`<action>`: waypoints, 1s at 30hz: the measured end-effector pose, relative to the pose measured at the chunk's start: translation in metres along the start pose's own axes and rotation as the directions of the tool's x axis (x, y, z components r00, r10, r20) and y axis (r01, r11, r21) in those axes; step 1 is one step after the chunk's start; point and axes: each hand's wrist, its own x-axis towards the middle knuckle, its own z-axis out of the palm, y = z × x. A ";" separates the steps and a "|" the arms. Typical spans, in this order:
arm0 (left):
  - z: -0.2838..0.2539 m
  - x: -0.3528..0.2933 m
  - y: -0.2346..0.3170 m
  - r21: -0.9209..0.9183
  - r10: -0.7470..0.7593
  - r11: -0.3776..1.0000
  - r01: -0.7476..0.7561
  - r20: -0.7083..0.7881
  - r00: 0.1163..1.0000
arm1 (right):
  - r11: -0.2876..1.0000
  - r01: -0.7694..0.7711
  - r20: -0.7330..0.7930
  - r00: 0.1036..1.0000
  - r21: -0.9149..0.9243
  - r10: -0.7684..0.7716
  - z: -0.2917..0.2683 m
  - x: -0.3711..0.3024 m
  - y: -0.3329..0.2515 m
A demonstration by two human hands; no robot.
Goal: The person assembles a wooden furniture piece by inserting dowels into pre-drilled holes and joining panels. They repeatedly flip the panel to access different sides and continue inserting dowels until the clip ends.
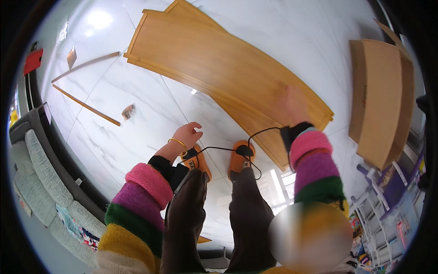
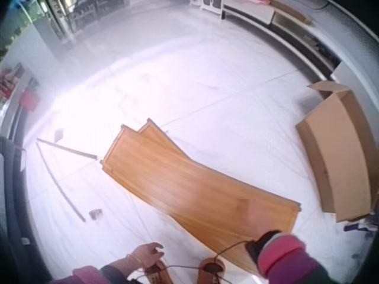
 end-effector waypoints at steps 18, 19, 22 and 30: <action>-0.024 0.003 -0.041 -0.065 -0.102 0.993 0.097 -0.072 0.992 | 0.974 0.191 0.170 0.971 -0.121 -0.169 -0.080 0.037 -0.013; -0.024 -0.008 -0.034 -0.139 -0.123 0.984 0.116 -0.046 0.991 | 0.957 0.284 0.124 0.954 -0.062 -0.275 -0.088 0.013 -0.014; -0.029 -0.044 -0.008 -0.162 -0.114 0.981 0.106 -0.042 0.993 | 0.866 0.500 0.243 0.839 0.007 -0.487 -0.101 -0.060 -0.023; -0.095 -0.147 0.053 -0.998 -0.286 0.037 0.047 0.035 0.958 | 0.731 0.658 0.030 0.739 0.181 -0.673 -0.153 -0.218 -0.035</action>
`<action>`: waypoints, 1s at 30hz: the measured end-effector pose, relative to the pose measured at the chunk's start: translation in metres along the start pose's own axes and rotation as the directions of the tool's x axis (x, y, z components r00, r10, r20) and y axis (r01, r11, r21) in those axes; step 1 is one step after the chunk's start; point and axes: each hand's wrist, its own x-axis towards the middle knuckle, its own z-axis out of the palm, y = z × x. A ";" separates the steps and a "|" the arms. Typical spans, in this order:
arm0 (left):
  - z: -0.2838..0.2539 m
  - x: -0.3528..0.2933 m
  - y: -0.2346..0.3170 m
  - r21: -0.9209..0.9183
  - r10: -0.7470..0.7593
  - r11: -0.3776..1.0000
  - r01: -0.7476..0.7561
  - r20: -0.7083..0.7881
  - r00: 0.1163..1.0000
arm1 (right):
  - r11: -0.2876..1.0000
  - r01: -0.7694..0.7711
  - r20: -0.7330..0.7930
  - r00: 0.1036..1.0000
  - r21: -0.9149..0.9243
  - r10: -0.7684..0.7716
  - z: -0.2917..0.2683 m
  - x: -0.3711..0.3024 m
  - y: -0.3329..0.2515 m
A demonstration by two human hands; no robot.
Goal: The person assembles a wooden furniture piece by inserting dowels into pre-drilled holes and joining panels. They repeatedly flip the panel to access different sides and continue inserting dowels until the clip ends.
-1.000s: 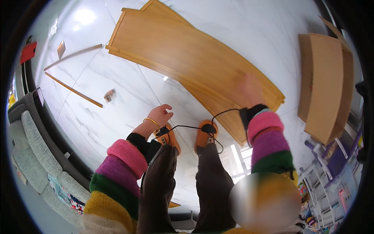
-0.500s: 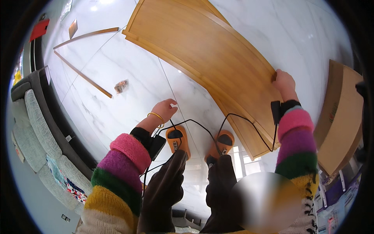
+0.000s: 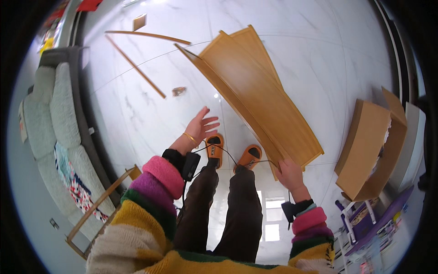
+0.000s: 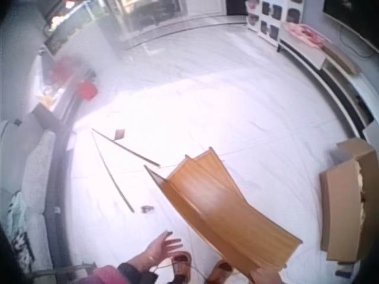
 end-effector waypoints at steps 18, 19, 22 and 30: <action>-0.099 -0.316 -0.178 -0.596 0.113 0.727 -0.342 -0.387 0.915 | 0.897 0.283 0.241 0.948 -0.339 -0.208 -0.109 -0.132 -0.139; -0.099 -0.337 -0.196 -0.621 0.182 0.643 -0.447 -0.443 0.878 | 0.881 0.271 0.216 0.956 -0.388 -0.199 -0.103 -0.124 -0.151; -0.106 -0.389 -0.242 -0.586 0.179 0.606 -0.538 -0.559 0.810 | 0.831 0.361 0.310 0.920 -0.423 -0.241 -0.085 -0.105 -0.203; -0.145 -0.487 -0.341 0.000 0.351 0.524 -0.852 -0.911 0.216 | 0.585 0.793 0.646 0.538 -0.169 -0.542 0.005 -0.204 -0.475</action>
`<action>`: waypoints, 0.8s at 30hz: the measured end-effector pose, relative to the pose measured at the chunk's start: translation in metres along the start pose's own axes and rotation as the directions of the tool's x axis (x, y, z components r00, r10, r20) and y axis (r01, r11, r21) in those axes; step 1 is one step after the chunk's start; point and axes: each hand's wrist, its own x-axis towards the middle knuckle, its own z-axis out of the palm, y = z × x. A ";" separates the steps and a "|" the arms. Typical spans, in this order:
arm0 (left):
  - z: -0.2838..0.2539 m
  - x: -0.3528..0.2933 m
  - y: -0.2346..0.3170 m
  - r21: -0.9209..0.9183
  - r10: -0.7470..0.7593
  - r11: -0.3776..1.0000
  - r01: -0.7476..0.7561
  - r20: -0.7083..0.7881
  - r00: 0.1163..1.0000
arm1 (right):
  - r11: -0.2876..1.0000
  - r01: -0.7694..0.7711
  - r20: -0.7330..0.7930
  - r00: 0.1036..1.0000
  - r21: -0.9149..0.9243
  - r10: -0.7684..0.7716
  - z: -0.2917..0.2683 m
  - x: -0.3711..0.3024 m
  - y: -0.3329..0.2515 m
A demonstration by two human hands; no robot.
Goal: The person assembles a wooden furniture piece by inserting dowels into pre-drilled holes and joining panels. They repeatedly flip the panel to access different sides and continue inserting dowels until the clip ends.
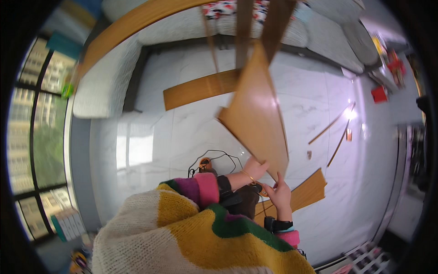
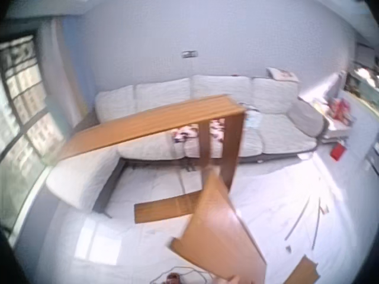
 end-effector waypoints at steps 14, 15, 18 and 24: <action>-0.165 0.025 0.040 0.447 0.174 0.887 -0.114 -0.094 0.980 | 0.988 0.151 0.151 0.976 0.036 -0.155 0.107 0.163 -0.189; -0.174 0.031 0.034 0.456 0.167 0.883 -0.110 -0.086 0.982 | 0.987 0.157 0.166 0.973 0.016 -0.158 0.115 0.167 -0.196; -0.197 0.053 0.023 0.531 0.156 0.844 -0.078 -0.104 0.982 | 0.985 0.171 0.212 0.964 -0.029 -0.161 0.134 0.181 -0.212; -0.224 0.088 0.003 0.447 0.006 0.886 0.127 -0.284 0.959 | 0.981 0.165 0.257 0.957 -0.100 -0.135 0.165 0.202 -0.229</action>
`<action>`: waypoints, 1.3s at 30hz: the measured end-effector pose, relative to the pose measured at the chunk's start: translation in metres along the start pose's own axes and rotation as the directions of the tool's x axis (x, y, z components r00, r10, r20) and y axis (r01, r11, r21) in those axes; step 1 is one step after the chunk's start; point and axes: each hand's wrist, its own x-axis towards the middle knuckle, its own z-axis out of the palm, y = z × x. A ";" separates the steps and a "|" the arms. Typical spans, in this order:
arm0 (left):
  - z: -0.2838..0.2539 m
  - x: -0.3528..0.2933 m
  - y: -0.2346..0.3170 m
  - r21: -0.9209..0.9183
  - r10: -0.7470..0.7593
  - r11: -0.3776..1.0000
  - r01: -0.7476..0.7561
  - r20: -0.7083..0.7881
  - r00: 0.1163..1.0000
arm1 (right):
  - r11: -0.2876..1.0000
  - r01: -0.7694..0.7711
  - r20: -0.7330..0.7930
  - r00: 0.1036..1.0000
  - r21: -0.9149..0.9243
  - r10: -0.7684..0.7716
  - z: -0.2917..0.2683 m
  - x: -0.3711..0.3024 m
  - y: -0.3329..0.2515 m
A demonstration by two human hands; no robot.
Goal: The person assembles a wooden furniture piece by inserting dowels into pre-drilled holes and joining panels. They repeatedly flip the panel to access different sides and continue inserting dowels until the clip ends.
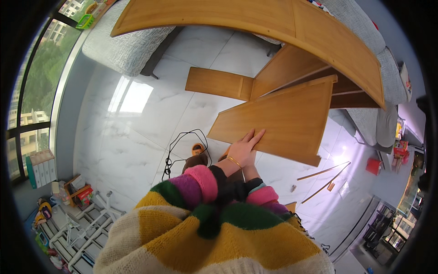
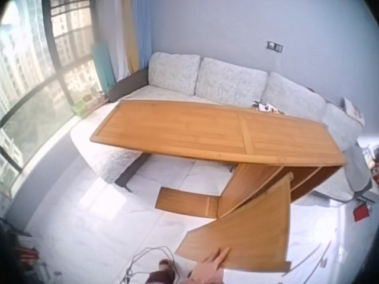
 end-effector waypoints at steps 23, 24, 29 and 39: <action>-0.081 0.042 -0.056 -0.134 0.139 0.984 -0.117 0.175 0.975 | 0.982 -0.183 -0.016 0.983 0.049 0.184 0.026 -0.018 0.005; -0.081 0.043 -0.055 -0.148 0.118 0.985 -0.091 0.186 0.976 | 0.982 -0.183 -0.009 0.983 0.052 0.183 0.024 -0.022 0.007; -0.078 0.038 -0.043 -0.129 0.093 0.990 -0.065 0.225 0.970 | 0.973 -0.213 0.024 0.977 0.086 0.211 -0.007 -0.057 0.022; -0.080 0.045 -0.038 -0.104 0.110 0.990 -0.095 0.142 0.984 | 0.956 -0.271 0.013 0.963 0.113 0.271 -0.066 -0.109 0.027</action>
